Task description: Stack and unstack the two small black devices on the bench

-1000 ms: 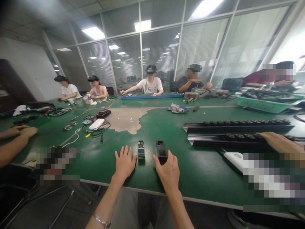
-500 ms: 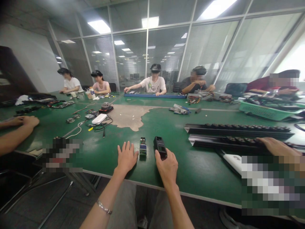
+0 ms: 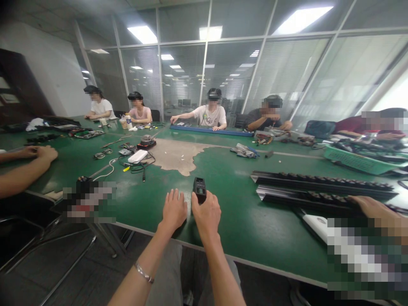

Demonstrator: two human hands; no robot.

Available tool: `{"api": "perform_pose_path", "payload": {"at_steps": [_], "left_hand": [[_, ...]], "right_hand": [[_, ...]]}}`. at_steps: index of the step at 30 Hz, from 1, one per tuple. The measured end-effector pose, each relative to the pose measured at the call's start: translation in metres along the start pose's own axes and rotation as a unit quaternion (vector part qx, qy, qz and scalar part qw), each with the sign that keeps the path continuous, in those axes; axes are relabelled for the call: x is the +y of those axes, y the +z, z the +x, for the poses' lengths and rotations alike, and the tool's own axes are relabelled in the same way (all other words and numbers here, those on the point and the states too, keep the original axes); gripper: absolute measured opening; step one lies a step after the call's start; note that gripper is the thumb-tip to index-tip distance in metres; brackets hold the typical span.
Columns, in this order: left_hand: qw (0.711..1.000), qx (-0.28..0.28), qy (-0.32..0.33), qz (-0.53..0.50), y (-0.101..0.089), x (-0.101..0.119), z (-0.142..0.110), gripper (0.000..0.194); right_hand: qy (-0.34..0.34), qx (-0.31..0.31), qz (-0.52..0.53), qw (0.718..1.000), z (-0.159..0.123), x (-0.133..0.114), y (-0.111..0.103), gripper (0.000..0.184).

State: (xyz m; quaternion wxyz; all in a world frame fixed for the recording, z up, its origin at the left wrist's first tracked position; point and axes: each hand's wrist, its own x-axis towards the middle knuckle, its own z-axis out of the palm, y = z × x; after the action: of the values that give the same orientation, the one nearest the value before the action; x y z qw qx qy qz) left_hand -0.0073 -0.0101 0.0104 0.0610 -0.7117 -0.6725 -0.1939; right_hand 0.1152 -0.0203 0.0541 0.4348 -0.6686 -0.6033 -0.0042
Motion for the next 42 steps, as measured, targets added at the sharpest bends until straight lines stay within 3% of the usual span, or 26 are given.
{"api": "perform_pose_path", "payload": {"at_steps": [8, 17, 24, 28, 34, 42], "left_hand": [[1.000, -0.014, 0.000, -0.005, -0.002, -0.002, 0.000, 0.049], [1.000, -0.012, 0.007, 0.003, -0.002, -0.001, 0.000, 0.048], [1.000, -0.003, -0.003, 0.014, -0.003, 0.003, 0.000, 0.048], [1.000, -0.009, 0.001, 0.013, -0.003, 0.003, 0.001, 0.049], [1.000, -0.013, 0.008, 0.020, -0.001, 0.003, 0.002, 0.049], [0.999, -0.002, 0.017, 0.030, 0.003, 0.005, 0.002, 0.048]], "right_hand": [[0.008, -0.032, -0.060, 0.998, -0.003, -0.008, 0.005, 0.039], [0.021, -0.069, -0.097, 0.993, -0.015, 0.000, 0.008, 0.042], [-0.043, 0.014, -0.097, 0.994, -0.011, 0.014, 0.014, 0.073], [-0.054, 0.029, -0.084, 0.995, -0.012, 0.016, 0.024, 0.081], [-0.025, 0.030, -0.074, 0.996, -0.021, 0.025, 0.033, 0.074], [-0.025, 0.023, -0.076, 0.997, -0.021, 0.031, 0.029, 0.064]]}}
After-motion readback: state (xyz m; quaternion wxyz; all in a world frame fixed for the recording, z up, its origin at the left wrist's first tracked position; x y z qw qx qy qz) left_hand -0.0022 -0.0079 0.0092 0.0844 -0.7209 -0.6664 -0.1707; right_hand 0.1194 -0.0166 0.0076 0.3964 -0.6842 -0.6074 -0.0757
